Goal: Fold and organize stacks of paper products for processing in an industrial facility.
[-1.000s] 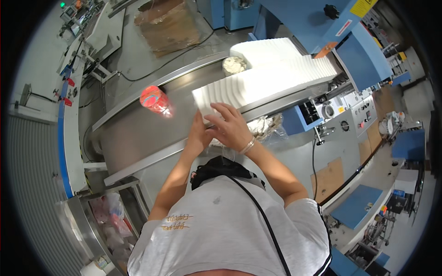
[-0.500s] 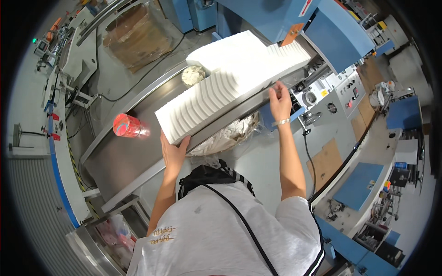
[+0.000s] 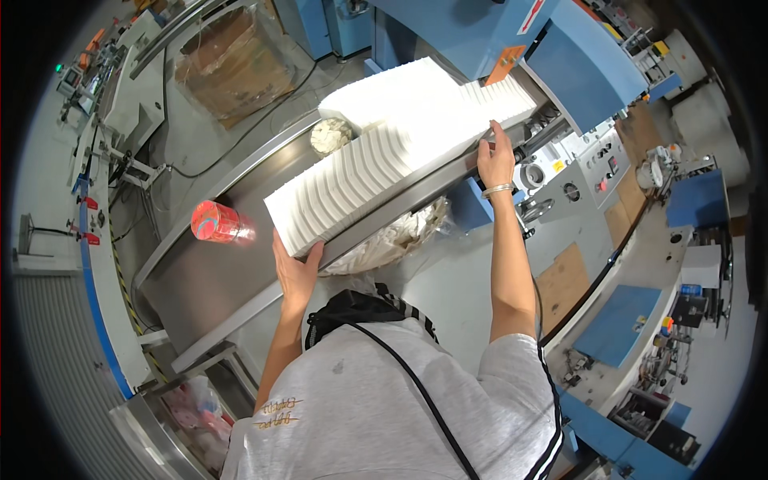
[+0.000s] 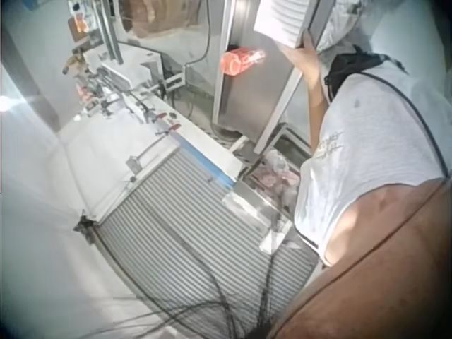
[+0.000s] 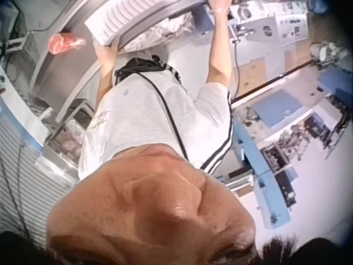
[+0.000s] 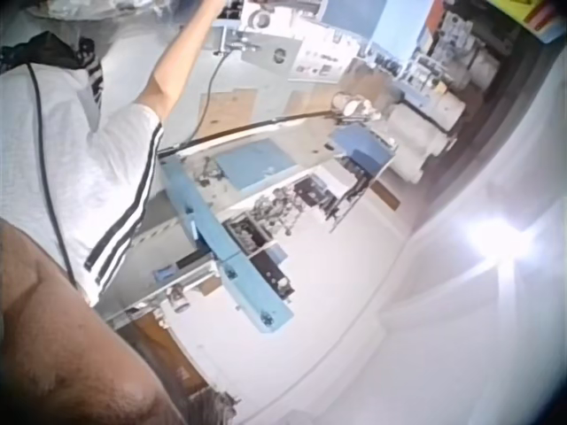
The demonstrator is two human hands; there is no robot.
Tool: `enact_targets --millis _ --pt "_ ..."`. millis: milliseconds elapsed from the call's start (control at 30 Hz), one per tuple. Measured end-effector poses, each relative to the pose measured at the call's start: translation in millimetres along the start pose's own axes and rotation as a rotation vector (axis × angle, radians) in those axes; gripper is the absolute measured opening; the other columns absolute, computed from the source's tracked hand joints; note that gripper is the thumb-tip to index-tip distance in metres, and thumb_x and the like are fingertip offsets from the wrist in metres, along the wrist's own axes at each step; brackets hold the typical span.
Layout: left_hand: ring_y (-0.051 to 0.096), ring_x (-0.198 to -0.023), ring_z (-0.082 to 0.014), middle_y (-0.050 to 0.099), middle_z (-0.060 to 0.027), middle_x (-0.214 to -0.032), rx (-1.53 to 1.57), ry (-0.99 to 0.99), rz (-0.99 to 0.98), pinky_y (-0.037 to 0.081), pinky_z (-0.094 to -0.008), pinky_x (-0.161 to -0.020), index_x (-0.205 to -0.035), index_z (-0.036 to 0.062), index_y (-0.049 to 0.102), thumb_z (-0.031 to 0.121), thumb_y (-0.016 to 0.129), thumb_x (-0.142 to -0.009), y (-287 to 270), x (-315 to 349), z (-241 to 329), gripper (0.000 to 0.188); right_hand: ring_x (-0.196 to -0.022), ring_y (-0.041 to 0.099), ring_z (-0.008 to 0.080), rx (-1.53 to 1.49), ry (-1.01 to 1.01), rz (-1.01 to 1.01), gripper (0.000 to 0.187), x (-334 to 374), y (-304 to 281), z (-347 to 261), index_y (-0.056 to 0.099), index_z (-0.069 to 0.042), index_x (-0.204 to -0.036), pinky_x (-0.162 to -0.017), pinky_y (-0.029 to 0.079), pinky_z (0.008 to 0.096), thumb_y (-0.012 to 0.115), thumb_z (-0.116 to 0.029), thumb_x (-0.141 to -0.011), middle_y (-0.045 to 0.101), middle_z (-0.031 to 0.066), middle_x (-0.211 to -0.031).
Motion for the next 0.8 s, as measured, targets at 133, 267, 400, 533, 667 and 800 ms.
enact_targets --millis 133,267,400,533,667,800 --pt "0.048 -0.112 -0.0421 0.046 -0.0272 -0.124 -0.002 0.009 0.008 0.04 -0.044 -0.094 -0.138 -0.0044 0.026 0.019 0.077 -0.074 0 0 2 0.086 -0.098 0.059 0.0344 0.084 -0.119 0.02 0.041 2 -3 -1 0.053 -0.006 -0.123 -0.083 0.048 0.0412 0.056 -0.006 -0.082 0.057 0.0192 -0.114" --pt "0.049 -0.111 -0.0415 0.047 -0.0263 -0.122 0.011 -0.029 -0.001 0.041 -0.0438 -0.093 -0.138 -0.0038 0.026 0.02 0.076 -0.074 -2 -1 6 0.085 -0.102 0.057 0.0342 0.233 -0.194 0.006 0.039 4 -5 -13 0.055 -0.008 -0.12 -0.085 0.048 0.0417 0.056 -0.005 -0.081 0.058 0.0159 -0.115" --pt "0.049 -0.11 -0.0416 0.047 -0.0262 -0.121 -0.002 -0.019 0.012 0.041 -0.0437 -0.092 -0.138 -0.0041 0.026 0.021 0.076 -0.075 0 -1 3 0.085 -0.101 0.057 0.0339 0.274 -0.193 0.017 0.037 3 -5 -15 0.056 -0.009 -0.118 -0.084 0.049 0.0415 0.057 -0.006 -0.081 0.059 0.0146 -0.112" --pt "0.049 -0.11 -0.0413 0.047 -0.0264 -0.122 0.014 0.0 0.016 0.041 -0.0433 -0.093 -0.137 -0.0051 0.027 0.021 0.075 -0.076 3 -1 2 0.083 -0.095 0.059 0.0347 0.248 -0.106 -0.017 0.032 -3 -2 -13 0.06 -0.01 -0.111 -0.08 0.049 0.0424 0.059 -0.008 -0.079 0.06 0.014 -0.107" --pt "0.047 -0.111 -0.0408 0.046 -0.0266 -0.123 0.013 0.022 -0.017 0.039 -0.0432 -0.095 -0.136 -0.0057 0.03 0.021 0.073 -0.077 5 -2 4 0.078 -0.09 0.06 0.0375 0.251 -0.035 -0.089 0.029 -15 -4 -18 0.06 -0.009 -0.105 -0.079 0.049 0.0447 0.06 -0.014 -0.077 0.06 0.0144 -0.106" --pt "0.047 -0.113 -0.0407 0.046 -0.0268 -0.125 0.012 0.099 0.03 0.037 -0.043 -0.097 -0.135 -0.0056 0.032 0.02 0.072 -0.077 6 -3 6 0.075 -0.085 0.064 0.0337 0.112 0.179 -0.285 0.048 -30 2 -10 0.056 0.002 -0.108 -0.077 0.05 0.0402 0.064 -0.031 -0.074 0.064 0.0199 -0.094"
Point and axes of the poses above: each hand's wrist, its own x-axis away from the middle knuckle, its own y-axis out of the palm, z = x × y, the point moved 3 cm from there along -x, towards the middle knuckle
